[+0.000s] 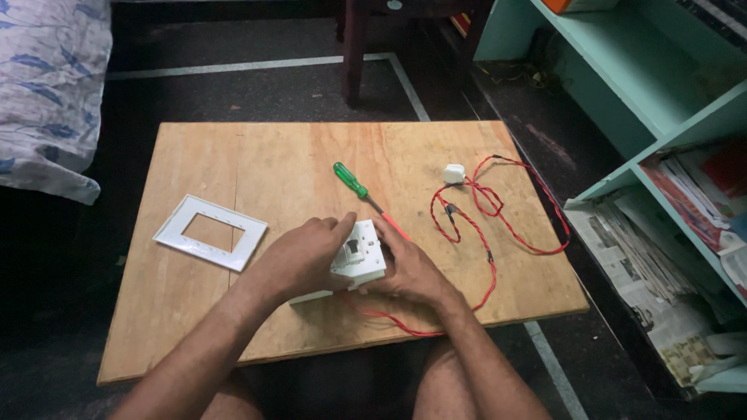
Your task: The person uses a screwdriver to tighten screws on a white electrical socket box, then disassembles it to reveal internal wiring. They manipulate the wires and components, then reassemble the box and continue tightening connections.
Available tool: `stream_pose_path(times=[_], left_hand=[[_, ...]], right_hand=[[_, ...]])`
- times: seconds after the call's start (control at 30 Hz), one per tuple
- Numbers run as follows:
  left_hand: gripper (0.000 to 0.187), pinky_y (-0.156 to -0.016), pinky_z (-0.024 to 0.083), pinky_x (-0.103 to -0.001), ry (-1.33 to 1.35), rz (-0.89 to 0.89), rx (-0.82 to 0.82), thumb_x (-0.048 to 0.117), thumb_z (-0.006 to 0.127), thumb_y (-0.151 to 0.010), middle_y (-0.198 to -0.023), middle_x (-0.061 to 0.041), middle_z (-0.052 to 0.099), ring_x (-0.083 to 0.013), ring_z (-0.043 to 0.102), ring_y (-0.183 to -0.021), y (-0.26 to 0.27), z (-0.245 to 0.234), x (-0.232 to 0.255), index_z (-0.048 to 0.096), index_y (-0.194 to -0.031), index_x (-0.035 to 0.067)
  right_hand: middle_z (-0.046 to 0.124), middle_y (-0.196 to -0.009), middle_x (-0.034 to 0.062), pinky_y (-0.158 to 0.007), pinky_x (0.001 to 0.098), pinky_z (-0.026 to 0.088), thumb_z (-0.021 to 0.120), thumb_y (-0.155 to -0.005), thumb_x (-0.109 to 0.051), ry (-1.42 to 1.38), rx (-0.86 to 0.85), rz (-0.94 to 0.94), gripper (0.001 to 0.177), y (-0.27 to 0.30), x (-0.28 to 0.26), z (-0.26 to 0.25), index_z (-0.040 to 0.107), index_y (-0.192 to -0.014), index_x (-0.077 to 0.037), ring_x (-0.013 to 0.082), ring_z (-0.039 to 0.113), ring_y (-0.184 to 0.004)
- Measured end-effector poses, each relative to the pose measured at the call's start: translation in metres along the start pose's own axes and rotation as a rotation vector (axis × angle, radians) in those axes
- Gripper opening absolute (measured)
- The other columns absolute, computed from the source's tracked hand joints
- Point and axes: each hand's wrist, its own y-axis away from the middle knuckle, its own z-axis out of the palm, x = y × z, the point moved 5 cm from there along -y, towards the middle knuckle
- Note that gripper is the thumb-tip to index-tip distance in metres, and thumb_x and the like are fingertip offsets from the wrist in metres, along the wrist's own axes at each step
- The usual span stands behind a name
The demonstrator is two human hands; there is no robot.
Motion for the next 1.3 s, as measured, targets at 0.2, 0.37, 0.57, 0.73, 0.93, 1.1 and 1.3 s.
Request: stream_pose_path(times=[0.2, 0.37, 0.57, 0.73, 0.93, 1.1, 1.3], left_hand=[[0.101, -0.092, 0.052, -0.044, -0.049, -0.012, -0.017, 0.029, 0.093, -0.062, -0.116, -0.021, 0.065, -0.0394, 0.062, -0.110, -0.002, 0.001, 0.001, 0.041, -0.143, -0.002], [0.101, -0.088, 0.054, -0.044, 0.010, 0.010, -0.021, 0.028, 0.092, -0.061, -0.111, -0.022, 0.068, -0.0394, 0.064, -0.106, -0.002, -0.001, -0.003, 0.044, -0.144, -0.002], [0.095, -0.088, 0.056, -0.042, 0.080, -0.042, -0.105, 0.033, 0.090, -0.064, -0.109, -0.025, 0.070, -0.0384, 0.069, -0.104, -0.013, -0.009, -0.015, 0.048, -0.141, -0.003], [0.098, -0.094, 0.055, -0.037, 0.171, -0.113, -0.142, 0.036, 0.088, -0.065, -0.118, -0.026, 0.070, -0.0342, 0.071, -0.109, -0.023, -0.020, -0.026, 0.046, -0.145, -0.002], [0.100, -0.096, 0.055, -0.035, 0.281, -0.165, -0.156, 0.038, 0.087, -0.063, -0.124, -0.025, 0.069, -0.0323, 0.071, -0.112, -0.023, -0.016, -0.036, 0.047, -0.146, -0.001], [0.102, -0.097, 0.056, -0.035, 0.294, -0.186, -0.163, 0.040, 0.086, -0.062, -0.123, -0.026, 0.070, -0.0328, 0.073, -0.112, -0.019, -0.011, -0.039, 0.046, -0.148, 0.000], [0.103, -0.098, 0.054, -0.035, 0.431, -0.147, -0.137, 0.044, 0.086, -0.063, -0.128, -0.023, 0.068, -0.0301, 0.070, -0.116, -0.009, -0.012, -0.045, 0.047, -0.148, 0.002]], right_hand=[[0.070, -0.129, 0.0076, -0.103, 0.0355, 0.054, 0.094, -0.057, -0.018, -0.098, -0.036, 0.039, 0.102, 0.000, -0.006, 0.000, 0.046, -0.146, -0.012, 0.0198, 0.067, -0.123], [0.069, -0.129, 0.0075, -0.104, 0.0350, 0.052, 0.095, -0.059, -0.017, -0.080, -0.049, 0.023, 0.103, 0.001, -0.008, 0.000, 0.044, -0.148, -0.012, 0.0188, 0.066, -0.123], [0.064, -0.138, 0.0104, -0.110, 0.0347, 0.047, 0.093, -0.061, -0.014, -0.246, -0.097, -0.041, 0.108, -0.004, -0.001, 0.001, 0.037, -0.153, -0.006, 0.0200, 0.060, -0.130], [0.066, -0.134, 0.0128, -0.107, 0.0356, 0.050, 0.092, -0.063, -0.017, -0.226, -0.103, 0.015, 0.106, -0.013, 0.011, -0.002, 0.038, -0.154, -0.004, 0.0210, 0.062, -0.127], [0.065, -0.136, 0.0124, -0.107, 0.0358, 0.051, 0.093, -0.064, -0.018, -0.245, -0.095, 0.006, 0.107, -0.011, 0.022, 0.001, 0.036, -0.155, -0.004, 0.0203, 0.061, -0.128], [0.065, -0.134, 0.0142, -0.107, 0.0366, 0.051, 0.094, -0.063, -0.019, -0.206, -0.069, 0.005, 0.108, -0.011, 0.025, 0.002, 0.037, -0.154, -0.004, 0.0224, 0.062, -0.126], [0.062, -0.141, 0.0154, -0.111, 0.0381, 0.050, 0.092, -0.066, -0.017, -0.236, -0.049, -0.006, 0.103, -0.003, 0.011, 0.002, 0.039, -0.154, -0.005, 0.0249, 0.062, -0.131]])
